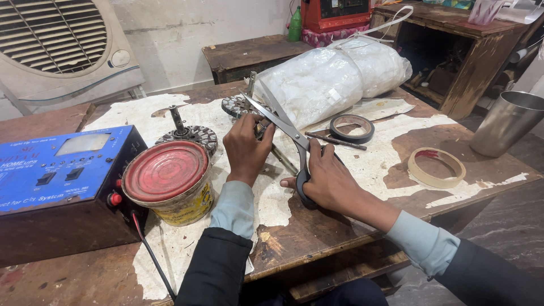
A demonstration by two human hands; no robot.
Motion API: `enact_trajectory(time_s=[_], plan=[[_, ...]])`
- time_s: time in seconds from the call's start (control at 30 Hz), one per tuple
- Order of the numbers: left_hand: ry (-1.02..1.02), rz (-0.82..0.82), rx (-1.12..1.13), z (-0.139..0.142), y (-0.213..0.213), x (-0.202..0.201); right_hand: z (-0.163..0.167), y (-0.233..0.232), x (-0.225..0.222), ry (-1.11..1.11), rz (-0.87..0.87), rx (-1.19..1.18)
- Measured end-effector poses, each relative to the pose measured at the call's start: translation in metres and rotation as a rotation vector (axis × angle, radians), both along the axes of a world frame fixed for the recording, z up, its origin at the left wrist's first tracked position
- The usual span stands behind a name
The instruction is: The person sits at a workbench fitting small metal components onto toothed rotary discs mounted on shafts, pressing parts into place by hand. They then pick up scissors and trim material from the edge of one of the rotary assemblies.
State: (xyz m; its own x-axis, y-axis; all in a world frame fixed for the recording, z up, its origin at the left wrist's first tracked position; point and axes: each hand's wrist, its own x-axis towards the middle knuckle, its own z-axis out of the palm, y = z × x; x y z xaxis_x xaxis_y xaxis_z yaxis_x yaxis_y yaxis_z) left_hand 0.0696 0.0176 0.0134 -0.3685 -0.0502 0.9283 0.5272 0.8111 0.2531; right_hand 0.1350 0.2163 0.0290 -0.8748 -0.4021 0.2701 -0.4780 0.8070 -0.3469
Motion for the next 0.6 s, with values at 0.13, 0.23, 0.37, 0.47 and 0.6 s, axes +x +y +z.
enact_trajectory(time_s=[0.13,0.23,0.37,0.47,0.6], plan=[[-0.062,-0.088,0.130,-0.002,0.004,-0.002,0.002,-0.002,0.000,-0.007,-0.058,0.014],[-0.084,-0.133,0.245,-0.002,0.005,-0.002,0.002,-0.002,0.000,0.003,-0.085,0.004],[-0.075,-0.134,0.317,0.000,0.000,-0.001,-0.001,-0.003,0.003,0.053,-0.054,-0.017],[-0.064,-0.143,0.338,0.001,-0.002,-0.004,-0.001,-0.005,0.005,0.048,-0.032,-0.021],[-0.043,-0.143,0.289,0.001,-0.003,-0.007,0.004,-0.007,-0.005,-0.257,-0.164,-0.083]])
